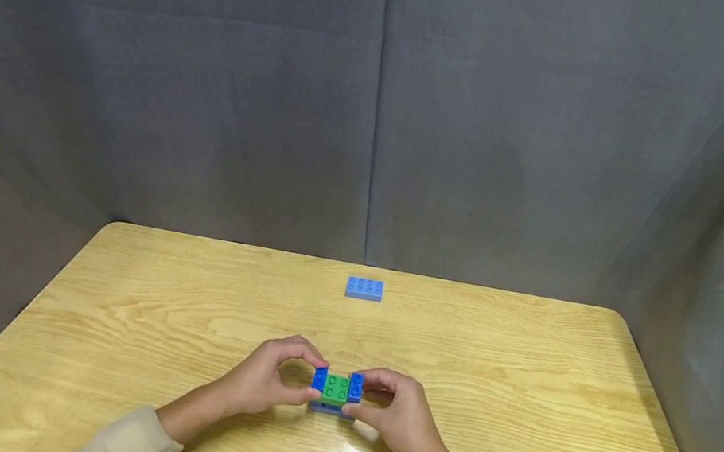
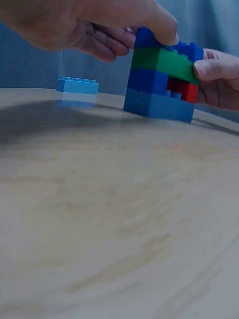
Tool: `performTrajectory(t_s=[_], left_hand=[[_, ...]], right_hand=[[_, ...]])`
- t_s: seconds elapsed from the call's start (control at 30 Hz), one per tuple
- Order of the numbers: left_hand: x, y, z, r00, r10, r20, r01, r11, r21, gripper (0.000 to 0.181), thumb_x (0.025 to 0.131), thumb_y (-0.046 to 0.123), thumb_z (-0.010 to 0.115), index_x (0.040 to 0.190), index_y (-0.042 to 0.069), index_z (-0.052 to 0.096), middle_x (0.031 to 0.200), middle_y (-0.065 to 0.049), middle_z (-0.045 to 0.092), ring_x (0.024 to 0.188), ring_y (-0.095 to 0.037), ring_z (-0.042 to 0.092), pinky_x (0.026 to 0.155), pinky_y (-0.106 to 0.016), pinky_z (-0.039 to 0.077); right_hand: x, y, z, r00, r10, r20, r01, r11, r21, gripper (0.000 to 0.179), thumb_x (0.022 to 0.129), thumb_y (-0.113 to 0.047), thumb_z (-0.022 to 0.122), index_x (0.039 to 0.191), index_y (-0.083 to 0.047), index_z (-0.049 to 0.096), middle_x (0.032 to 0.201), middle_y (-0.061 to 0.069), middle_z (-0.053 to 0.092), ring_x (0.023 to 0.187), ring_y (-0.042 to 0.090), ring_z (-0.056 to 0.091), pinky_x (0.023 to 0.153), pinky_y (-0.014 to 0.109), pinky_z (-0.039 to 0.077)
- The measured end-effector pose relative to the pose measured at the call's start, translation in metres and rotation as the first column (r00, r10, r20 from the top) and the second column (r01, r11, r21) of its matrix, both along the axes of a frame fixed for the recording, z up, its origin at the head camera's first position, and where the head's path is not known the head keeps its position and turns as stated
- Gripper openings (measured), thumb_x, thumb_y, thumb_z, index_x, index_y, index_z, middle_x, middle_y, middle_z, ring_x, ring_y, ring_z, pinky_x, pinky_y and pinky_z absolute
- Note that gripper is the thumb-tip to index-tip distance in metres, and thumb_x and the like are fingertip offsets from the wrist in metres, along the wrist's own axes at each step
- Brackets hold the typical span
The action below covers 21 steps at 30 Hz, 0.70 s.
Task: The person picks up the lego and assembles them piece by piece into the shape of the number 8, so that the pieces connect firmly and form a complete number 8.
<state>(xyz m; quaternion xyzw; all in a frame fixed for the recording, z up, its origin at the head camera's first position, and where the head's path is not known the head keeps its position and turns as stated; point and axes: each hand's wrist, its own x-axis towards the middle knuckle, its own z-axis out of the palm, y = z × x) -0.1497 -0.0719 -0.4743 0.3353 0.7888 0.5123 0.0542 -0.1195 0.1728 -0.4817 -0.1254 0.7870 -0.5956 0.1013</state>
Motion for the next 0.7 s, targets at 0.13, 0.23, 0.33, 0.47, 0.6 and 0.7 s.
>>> performTrajectory(t_s=[0.13, 0.23, 0.33, 0.47, 0.6, 0.7], left_hand=[[-0.0009, 0.0000, -0.0027, 1.000, -0.002, 0.017, 0.002, 1.000, 0.008, 0.028, 0.078, 0.025, 0.077, 0.103, 0.019, 0.065, 0.104, 0.010, 0.062, 0.101, -0.009, 0.057, 0.093, -0.040, 0.047], [0.0000, 0.0000, -0.0036, 0.999, 0.012, 0.048, -0.013, 1.000, 0.004, 0.029, 0.078, 0.024, 0.078, 0.103, 0.020, 0.065, 0.105, 0.010, 0.062, 0.102, -0.009, 0.057, 0.092, -0.041, 0.047], [0.0014, 0.0005, -0.0038, 0.998, 0.020, 0.066, -0.020, 1.000, -0.004, 0.029, 0.078, 0.023, 0.078, 0.104, 0.022, 0.065, 0.107, 0.010, 0.061, 0.103, -0.010, 0.057, 0.091, -0.040, 0.048], [0.0028, 0.0014, -0.0032, 0.999, 0.028, 0.047, -0.026, 0.999, -0.039, 0.030, 0.078, 0.023, 0.077, 0.105, 0.023, 0.063, 0.107, 0.012, 0.060, 0.103, -0.008, 0.056, 0.094, -0.038, 0.046], [0.0042, 0.0013, -0.0007, 0.999, 0.035, 0.029, -0.033, 0.997, -0.073, 0.031, 0.079, 0.024, 0.077, 0.106, 0.024, 0.061, 0.105, 0.013, 0.060, 0.102, -0.008, 0.056, 0.095, -0.038, 0.045], [0.0045, 0.0008, 0.0007, 0.999, 0.041, 0.030, -0.038, 0.995, -0.093, 0.032, 0.079, 0.025, 0.077, 0.106, 0.025, 0.060, 0.103, 0.014, 0.060, 0.100, -0.009, 0.057, 0.094, -0.038, 0.045]], right_hand=[[-0.0002, -0.0004, 0.0003, 1.000, -0.007, 0.014, 0.007, 1.000, 0.013, 0.037, 0.072, -0.021, 0.081, 0.105, -0.011, 0.067, 0.105, 0.006, 0.067, 0.098, 0.022, 0.065, 0.079, 0.025, 0.053], [0.0000, -0.0005, 0.0005, 1.000, -0.004, 0.016, 0.004, 1.000, 0.014, 0.037, 0.072, -0.021, 0.081, 0.106, -0.011, 0.067, 0.105, 0.006, 0.067, 0.098, 0.023, 0.065, 0.080, 0.026, 0.053], [0.0001, -0.0003, 0.0010, 1.000, -0.004, 0.014, 0.004, 1.000, 0.014, 0.037, 0.073, -0.021, 0.081, 0.106, -0.011, 0.067, 0.105, 0.006, 0.067, 0.099, 0.023, 0.065, 0.081, 0.026, 0.053], [0.0003, -0.0001, 0.0011, 1.000, -0.010, 0.009, 0.010, 1.000, 0.021, 0.037, 0.072, -0.021, 0.081, 0.105, -0.011, 0.067, 0.105, 0.006, 0.067, 0.099, 0.024, 0.064, 0.081, 0.026, 0.053], [0.0002, -0.0004, 0.0001, 1.000, -0.009, 0.000, 0.009, 1.000, 0.028, 0.037, 0.072, -0.022, 0.081, 0.105, -0.011, 0.067, 0.105, 0.006, 0.066, 0.099, 0.024, 0.064, 0.082, 0.026, 0.053], [0.0000, -0.0008, -0.0007, 1.000, -0.006, -0.009, 0.007, 0.999, 0.042, 0.038, 0.073, -0.023, 0.080, 0.106, -0.012, 0.067, 0.105, 0.006, 0.066, 0.099, 0.023, 0.064, 0.082, 0.027, 0.052]])
